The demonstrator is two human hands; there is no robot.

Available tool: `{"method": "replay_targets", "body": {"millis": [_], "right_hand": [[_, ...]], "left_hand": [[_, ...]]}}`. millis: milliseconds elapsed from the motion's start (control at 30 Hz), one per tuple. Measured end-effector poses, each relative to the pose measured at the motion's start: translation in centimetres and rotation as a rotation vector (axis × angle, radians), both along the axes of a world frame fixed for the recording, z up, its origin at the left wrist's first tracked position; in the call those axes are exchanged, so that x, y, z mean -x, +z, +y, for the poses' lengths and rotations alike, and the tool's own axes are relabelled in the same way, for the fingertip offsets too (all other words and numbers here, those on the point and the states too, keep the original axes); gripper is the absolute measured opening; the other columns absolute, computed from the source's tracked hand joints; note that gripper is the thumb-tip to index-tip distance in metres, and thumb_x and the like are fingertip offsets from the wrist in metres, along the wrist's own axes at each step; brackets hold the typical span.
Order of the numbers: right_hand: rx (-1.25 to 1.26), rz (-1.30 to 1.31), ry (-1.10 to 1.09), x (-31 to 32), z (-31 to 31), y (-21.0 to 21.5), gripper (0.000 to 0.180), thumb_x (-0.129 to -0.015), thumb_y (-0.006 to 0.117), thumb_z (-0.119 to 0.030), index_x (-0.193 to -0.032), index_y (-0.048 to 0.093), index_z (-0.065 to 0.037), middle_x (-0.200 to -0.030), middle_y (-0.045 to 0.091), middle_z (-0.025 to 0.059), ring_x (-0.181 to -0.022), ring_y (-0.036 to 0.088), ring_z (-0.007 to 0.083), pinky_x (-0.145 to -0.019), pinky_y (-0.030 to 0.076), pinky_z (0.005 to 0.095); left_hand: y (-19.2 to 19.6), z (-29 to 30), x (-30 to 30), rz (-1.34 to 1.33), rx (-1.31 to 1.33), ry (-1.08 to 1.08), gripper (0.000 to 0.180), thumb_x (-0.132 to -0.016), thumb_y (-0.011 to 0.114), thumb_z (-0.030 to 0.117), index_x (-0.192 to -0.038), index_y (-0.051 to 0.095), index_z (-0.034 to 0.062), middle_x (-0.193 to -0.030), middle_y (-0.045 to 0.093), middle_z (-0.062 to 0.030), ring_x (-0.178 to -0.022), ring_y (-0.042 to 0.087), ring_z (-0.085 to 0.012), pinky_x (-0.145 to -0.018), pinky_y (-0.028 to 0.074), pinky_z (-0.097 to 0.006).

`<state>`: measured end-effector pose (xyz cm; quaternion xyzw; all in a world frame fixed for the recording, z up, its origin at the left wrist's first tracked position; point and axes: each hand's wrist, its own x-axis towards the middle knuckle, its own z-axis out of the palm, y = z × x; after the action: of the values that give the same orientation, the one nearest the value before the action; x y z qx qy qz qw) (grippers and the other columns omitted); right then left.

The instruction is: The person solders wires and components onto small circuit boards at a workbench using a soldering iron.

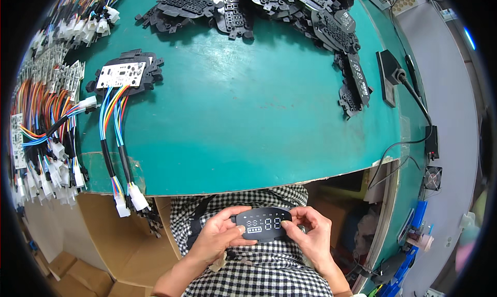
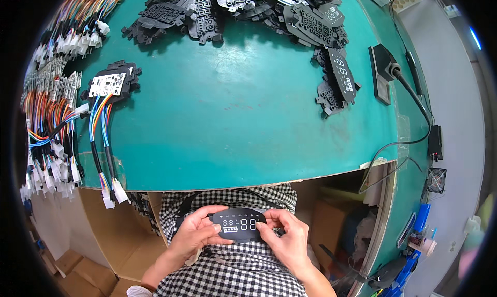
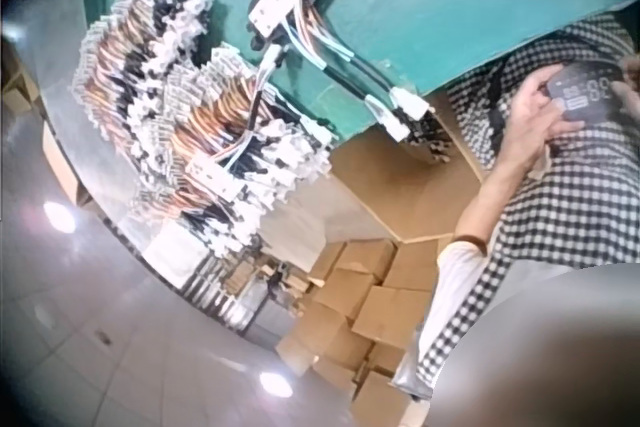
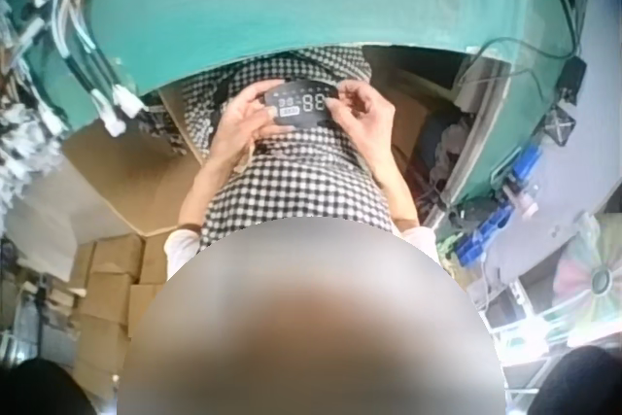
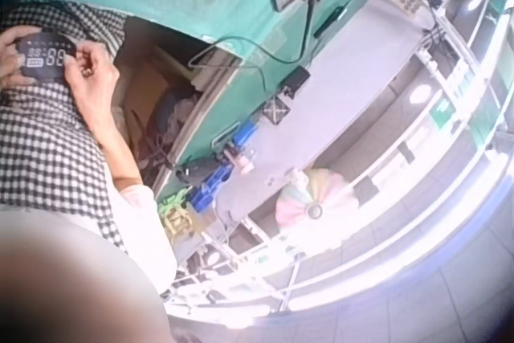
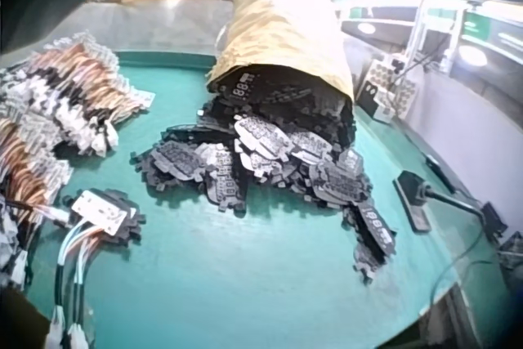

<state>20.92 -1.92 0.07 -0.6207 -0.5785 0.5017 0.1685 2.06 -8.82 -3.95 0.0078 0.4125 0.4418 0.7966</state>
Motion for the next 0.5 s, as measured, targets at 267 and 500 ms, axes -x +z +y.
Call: {"method": "replay_targets", "body": {"millis": [267,500], "right_hand": [[-0.130,-0.055,0.125,0.24,0.23,0.15,0.021,-0.070,0.069,-0.003,-0.088,0.060,0.001,-0.075,0.059,0.0070,-0.064,0.058,0.0109,-0.060,0.047,0.0227],[-0.153,-0.063,0.142,0.11,0.15,-0.08,0.023,-0.068,0.069,-0.002,-0.089,0.060,0.002,-0.073,0.058,0.0063,-0.064,0.057,0.0110,-0.061,0.048,0.0230]], "left_hand": [[0.03,0.05,-0.14,0.002,0.013,0.047,0.039,-0.086,0.046,-0.002,-0.124,0.035,-0.0053,-0.100,0.058,-0.0167,-0.087,0.062,-0.0206,-0.078,0.055,-0.036],[0.18,0.05,-0.26,0.030,0.006,0.039,0.039,-0.086,0.046,-0.002,-0.123,0.036,-0.0060,-0.107,0.055,-0.0176,-0.091,0.061,-0.0213,-0.078,0.055,-0.035]]}}
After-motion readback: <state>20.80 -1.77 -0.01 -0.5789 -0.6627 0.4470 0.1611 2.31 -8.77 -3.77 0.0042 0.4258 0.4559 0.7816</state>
